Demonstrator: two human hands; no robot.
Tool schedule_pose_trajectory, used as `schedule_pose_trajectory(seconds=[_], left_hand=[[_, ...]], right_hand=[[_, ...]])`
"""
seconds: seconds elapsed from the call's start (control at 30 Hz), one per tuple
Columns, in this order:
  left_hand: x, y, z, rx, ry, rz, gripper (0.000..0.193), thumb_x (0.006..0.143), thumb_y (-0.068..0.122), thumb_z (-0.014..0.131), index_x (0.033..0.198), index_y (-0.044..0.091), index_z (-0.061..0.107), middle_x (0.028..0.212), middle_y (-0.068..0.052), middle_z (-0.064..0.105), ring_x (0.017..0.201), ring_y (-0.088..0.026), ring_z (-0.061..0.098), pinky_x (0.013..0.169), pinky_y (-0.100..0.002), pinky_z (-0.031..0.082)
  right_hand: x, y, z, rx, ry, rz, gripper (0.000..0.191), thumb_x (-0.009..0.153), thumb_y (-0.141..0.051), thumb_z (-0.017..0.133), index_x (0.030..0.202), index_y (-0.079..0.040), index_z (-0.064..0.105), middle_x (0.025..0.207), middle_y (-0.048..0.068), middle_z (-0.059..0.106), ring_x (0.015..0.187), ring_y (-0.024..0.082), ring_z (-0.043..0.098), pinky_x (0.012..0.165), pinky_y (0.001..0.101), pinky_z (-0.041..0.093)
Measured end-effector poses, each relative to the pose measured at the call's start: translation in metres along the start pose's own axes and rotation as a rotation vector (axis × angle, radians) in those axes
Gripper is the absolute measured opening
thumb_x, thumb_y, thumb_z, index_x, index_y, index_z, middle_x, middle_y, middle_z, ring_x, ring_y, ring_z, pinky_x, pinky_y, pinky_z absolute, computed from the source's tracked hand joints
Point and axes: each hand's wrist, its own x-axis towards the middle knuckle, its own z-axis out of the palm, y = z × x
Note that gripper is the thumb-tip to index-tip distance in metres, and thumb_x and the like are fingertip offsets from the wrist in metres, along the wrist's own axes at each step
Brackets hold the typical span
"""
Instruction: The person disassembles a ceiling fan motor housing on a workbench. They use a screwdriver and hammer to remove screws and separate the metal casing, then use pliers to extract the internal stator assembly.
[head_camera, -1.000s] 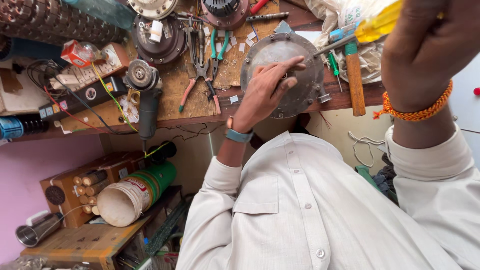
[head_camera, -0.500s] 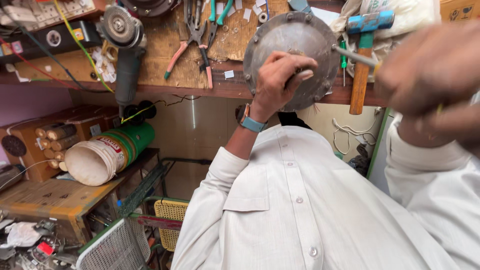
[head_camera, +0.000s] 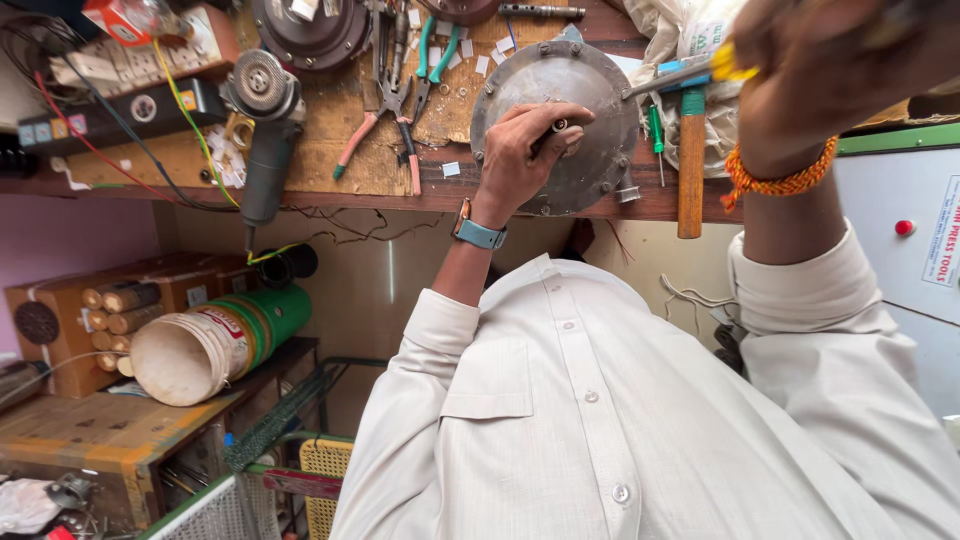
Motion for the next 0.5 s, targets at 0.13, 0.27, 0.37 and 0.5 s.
schedule_pose_trajectory(seconds=[0.13, 0.27, 0.37, 0.5], left_hand=[[0.025, -0.006, -0.014, 0.130, -0.243, 0.075, 0.042, 0.095, 0.047, 0.076, 0.130, 0.025, 0.068, 0.127, -0.002, 0.071, 0.117, -0.024, 0.070, 0.101, -0.039, 0.052], [0.076, -0.025, -0.020, 0.486, -0.516, 0.382, 0.076, 0.091, 0.069, 0.071, 0.147, 0.022, 0.054, 0.154, -0.020, 0.041, 0.133, -0.043, 0.046, 0.101, -0.056, 0.036], [0.074, -0.024, -0.019, 0.546, -0.592, 0.221, 0.078, 0.096, 0.065, 0.068, 0.159, 0.024, 0.046, 0.154, -0.021, 0.042, 0.130, -0.041, 0.048, 0.105, -0.056, 0.037], [0.034, 0.000, -0.006, 0.802, -0.326, -0.251, 0.073, 0.095, 0.068, 0.066, 0.149, 0.025, 0.041, 0.151, -0.023, 0.046, 0.129, -0.038, 0.050, 0.103, -0.054, 0.039]], right_hand=[[0.043, -0.057, 0.070, -0.011, -0.470, -0.101, 0.023, 0.106, -0.029, 0.052, 0.093, -0.011, 0.045, 0.069, 0.010, 0.049, 0.049, 0.015, 0.045, 0.042, 0.0277, 0.037], [0.043, -0.061, 0.066, 0.055, -0.453, 0.002, 0.027, 0.105, -0.034, 0.053, 0.098, -0.010, 0.045, 0.072, 0.009, 0.052, 0.049, 0.011, 0.045, 0.043, 0.0254, 0.038], [0.011, -0.044, 0.022, 0.049, -0.163, 0.122, 0.035, 0.111, -0.038, 0.049, 0.099, -0.005, 0.046, 0.074, 0.005, 0.050, 0.052, 0.009, 0.043, 0.048, 0.0239, 0.037], [-0.041, -0.040, -0.038, -0.043, 0.061, 0.152, 0.035, 0.111, -0.037, 0.047, 0.095, -0.006, 0.043, 0.073, 0.006, 0.046, 0.051, 0.011, 0.040, 0.048, 0.0258, 0.037]])
